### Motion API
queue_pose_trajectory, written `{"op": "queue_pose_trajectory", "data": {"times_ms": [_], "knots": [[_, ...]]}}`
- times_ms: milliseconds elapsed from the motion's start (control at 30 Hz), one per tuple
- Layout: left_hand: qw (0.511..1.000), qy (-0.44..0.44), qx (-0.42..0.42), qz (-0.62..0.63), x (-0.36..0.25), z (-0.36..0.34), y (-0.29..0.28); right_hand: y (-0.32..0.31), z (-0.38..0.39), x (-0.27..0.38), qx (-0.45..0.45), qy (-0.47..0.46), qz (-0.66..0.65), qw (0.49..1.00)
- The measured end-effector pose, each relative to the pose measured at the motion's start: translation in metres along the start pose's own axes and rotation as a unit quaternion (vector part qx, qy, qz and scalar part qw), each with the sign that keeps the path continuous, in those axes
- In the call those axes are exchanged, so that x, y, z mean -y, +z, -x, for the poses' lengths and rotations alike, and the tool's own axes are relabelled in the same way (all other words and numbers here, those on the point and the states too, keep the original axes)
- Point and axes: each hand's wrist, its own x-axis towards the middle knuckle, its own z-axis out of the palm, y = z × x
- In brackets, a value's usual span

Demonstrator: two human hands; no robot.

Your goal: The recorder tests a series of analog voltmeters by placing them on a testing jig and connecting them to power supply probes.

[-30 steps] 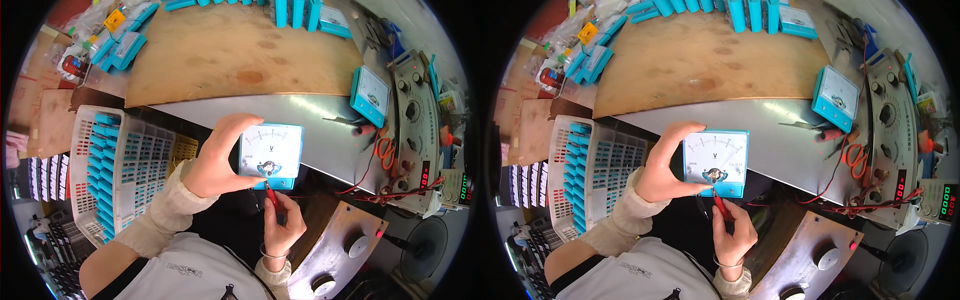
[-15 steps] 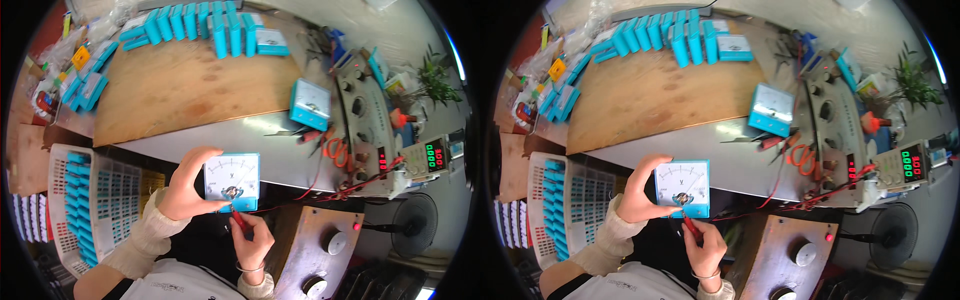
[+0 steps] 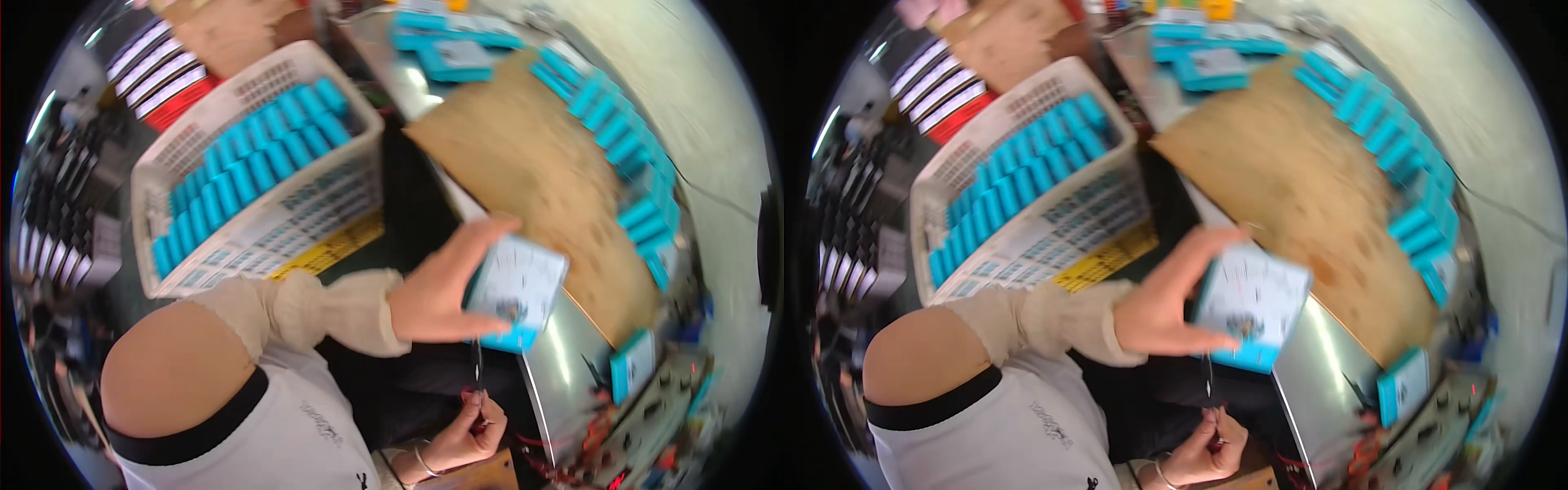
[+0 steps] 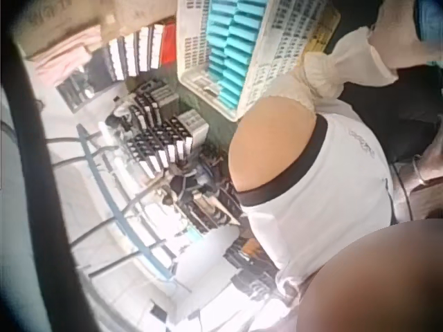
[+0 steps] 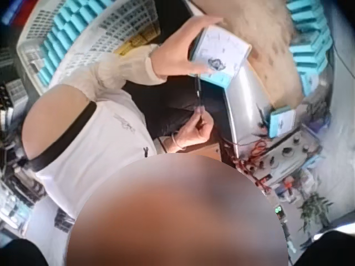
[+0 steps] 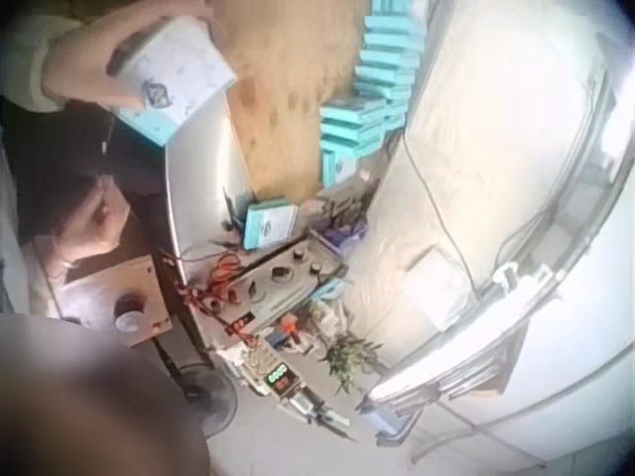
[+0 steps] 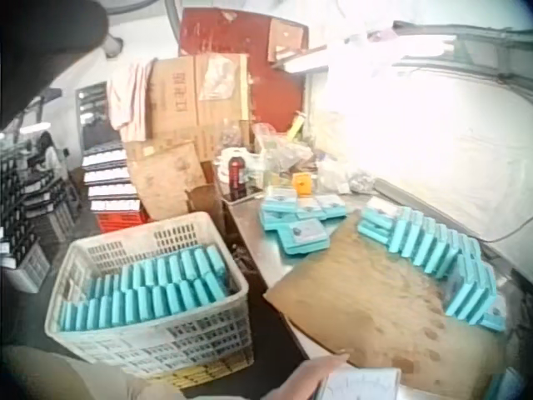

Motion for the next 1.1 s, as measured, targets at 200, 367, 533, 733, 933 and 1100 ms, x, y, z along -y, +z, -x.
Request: {"op": "queue_pose_trajectory", "data": {"times_ms": [200, 367, 533, 733, 933, 1100], "knots": [[0.952, -0.032, -0.234, -0.194, -0.011, 0.03, -0.147, 0.052, 0.008, 0.028, 0.125, -0.117, -0.065, 0.983], [0.963, -0.027, -0.181, -0.198, -0.014, 0.066, -0.132, 0.086, 0.018, 0.049, 0.213, -0.206, -0.081, 0.952], [0.869, -0.065, -0.263, -0.414, 0.012, 0.062, -0.196, 0.078, 0.007, 0.038, 0.225, -0.25, -0.044, 0.941], [0.716, -0.07, -0.452, -0.527, 0.009, 0.161, -0.441, 0.03, -0.014, -0.011, 0.105, -0.026, 0.047, 0.993], [0.685, -0.517, -0.187, -0.479, 0.007, 0.193, -0.518, -0.002, -0.01, -0.049, -0.039, -0.047, 0.068, 0.996], [0.73, -0.403, -0.145, -0.532, 0.107, 0.128, -0.452, -0.01, -0.005, -0.078, -0.127, -0.015, 0.113, 0.985]]}}
